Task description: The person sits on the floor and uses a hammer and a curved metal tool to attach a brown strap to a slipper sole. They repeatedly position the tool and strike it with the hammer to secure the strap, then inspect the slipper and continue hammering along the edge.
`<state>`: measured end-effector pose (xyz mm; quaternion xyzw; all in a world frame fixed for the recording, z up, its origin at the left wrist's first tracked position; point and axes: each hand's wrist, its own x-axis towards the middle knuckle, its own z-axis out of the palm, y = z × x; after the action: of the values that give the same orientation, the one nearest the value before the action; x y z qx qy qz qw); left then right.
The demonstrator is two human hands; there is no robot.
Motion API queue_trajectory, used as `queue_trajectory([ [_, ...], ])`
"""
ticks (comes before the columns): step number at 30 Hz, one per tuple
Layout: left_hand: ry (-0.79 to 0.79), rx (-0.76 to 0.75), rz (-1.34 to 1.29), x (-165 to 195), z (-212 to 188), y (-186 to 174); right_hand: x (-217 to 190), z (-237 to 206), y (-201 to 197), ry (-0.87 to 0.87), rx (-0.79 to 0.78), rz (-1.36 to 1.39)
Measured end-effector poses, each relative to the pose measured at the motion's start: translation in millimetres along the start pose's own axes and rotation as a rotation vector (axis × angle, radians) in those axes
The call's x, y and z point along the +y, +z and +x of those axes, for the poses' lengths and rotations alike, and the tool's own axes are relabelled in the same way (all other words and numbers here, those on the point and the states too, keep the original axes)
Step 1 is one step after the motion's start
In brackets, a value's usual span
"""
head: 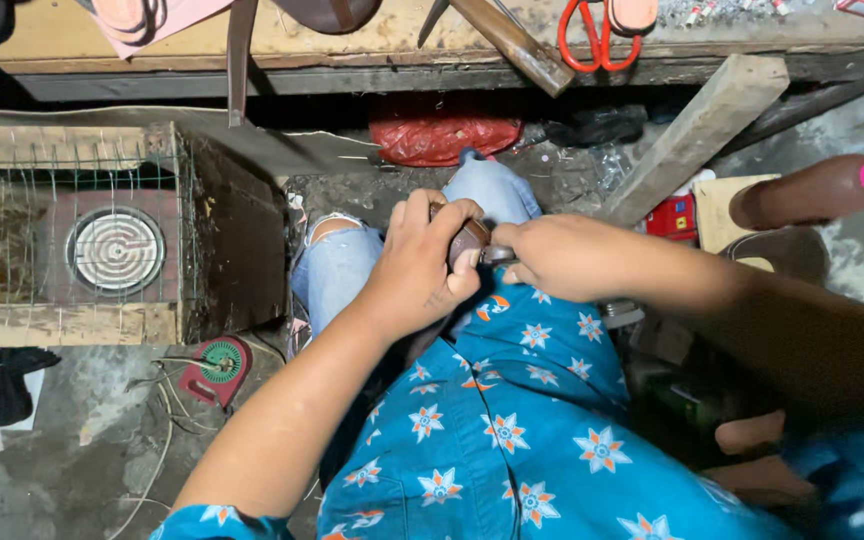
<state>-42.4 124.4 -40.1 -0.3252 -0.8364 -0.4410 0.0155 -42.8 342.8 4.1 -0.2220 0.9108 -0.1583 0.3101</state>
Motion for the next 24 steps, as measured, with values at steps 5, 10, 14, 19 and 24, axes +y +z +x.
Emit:
queue_trajectory([
  [5, -0.004, 0.037, 0.052, 18, -9, -7, -16, -13, -9, 0.134, -0.094, -0.125],
  [10, -0.079, 0.073, -0.078, 13, -26, -14, -40, -14, 46, 0.014, 0.334, -0.240],
  [14, -0.140, 0.170, -0.047, 11, -36, -16, -47, 0, 68, 0.012, 0.359, -0.278],
  [19, -0.113, 0.179, 0.040, 13, -39, -20, -40, 4, 34, -0.237, 0.399, -0.195],
  [24, -0.097, 0.163, 0.099, 18, -48, -21, -48, 9, 7, 0.004, -0.111, -0.052],
])
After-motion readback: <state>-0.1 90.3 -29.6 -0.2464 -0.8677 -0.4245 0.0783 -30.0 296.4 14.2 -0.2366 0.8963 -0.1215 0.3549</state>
